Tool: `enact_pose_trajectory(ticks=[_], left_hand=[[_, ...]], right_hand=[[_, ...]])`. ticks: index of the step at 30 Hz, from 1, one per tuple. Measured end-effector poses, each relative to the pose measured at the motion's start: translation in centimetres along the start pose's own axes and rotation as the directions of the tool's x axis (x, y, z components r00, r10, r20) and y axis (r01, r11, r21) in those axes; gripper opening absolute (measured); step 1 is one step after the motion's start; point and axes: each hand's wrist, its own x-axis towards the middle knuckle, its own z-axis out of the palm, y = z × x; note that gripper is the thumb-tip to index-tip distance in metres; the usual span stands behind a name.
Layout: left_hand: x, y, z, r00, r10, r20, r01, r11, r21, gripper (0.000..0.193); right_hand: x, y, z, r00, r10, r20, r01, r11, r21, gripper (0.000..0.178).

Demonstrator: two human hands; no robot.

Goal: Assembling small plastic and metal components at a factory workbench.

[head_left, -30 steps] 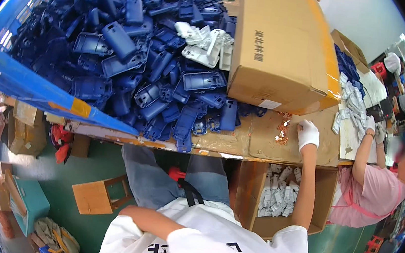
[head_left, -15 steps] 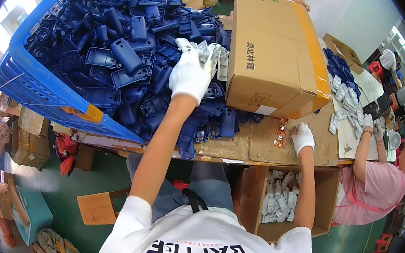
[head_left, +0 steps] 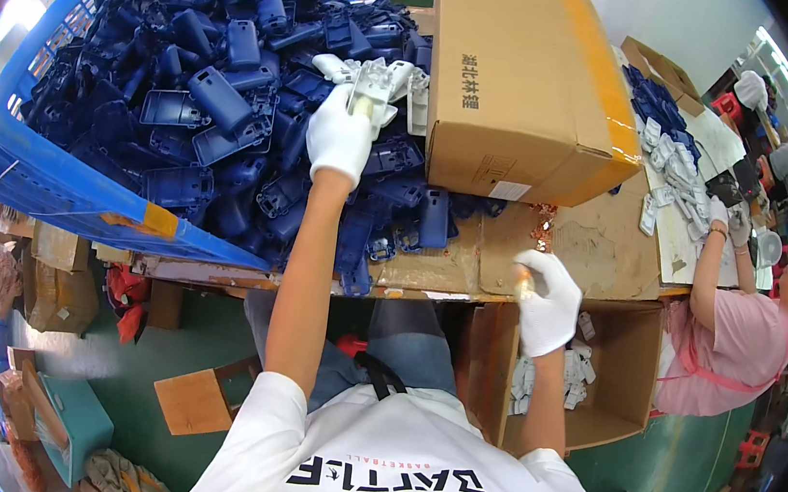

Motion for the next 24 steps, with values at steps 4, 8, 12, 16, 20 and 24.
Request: enact_pose_trajectory(ticks=[4,8,12,16,20,24], left_hand=[[-10.4,2.9,-2.2,0.984,-0.067,0.166,0.167,0.673,-0.721,0.027],[-16.0,1.4,-3.6,0.996,-0.035,-0.084,-0.010,0.872,-0.489,0.041],[-16.8,2.2,-5.4,0.991,-0.078,-0.112,0.025,0.910,-0.414,0.040],[-17.1,2.3,-5.0,0.991,-0.049,-0.128,-0.016,0.886,-0.463,0.040],[-17.2,2.7,-3.9,0.973,-0.014,-0.230,-0.068,0.936,-0.346,0.040],[-17.8,2.6,-3.8,0.968,-0.010,-0.252,-0.066,0.955,-0.289,0.035]], right_hand=[[0.1,-5.2,5.1,0.942,0.183,0.280,-0.328,0.673,0.663,0.013],[0.6,-9.0,9.1,0.876,0.193,0.443,-0.465,0.585,0.664,0.015],[0.8,-9.1,11.0,0.973,-0.028,0.227,-0.128,0.757,0.641,0.012],[1.7,-10.4,12.2,0.965,-0.262,0.025,0.237,0.907,0.348,0.022],[2.1,-11.0,12.7,0.964,-0.256,-0.078,0.268,0.927,0.264,0.027],[1.4,-11.1,12.7,0.965,-0.230,-0.126,0.250,0.953,0.171,0.028]])
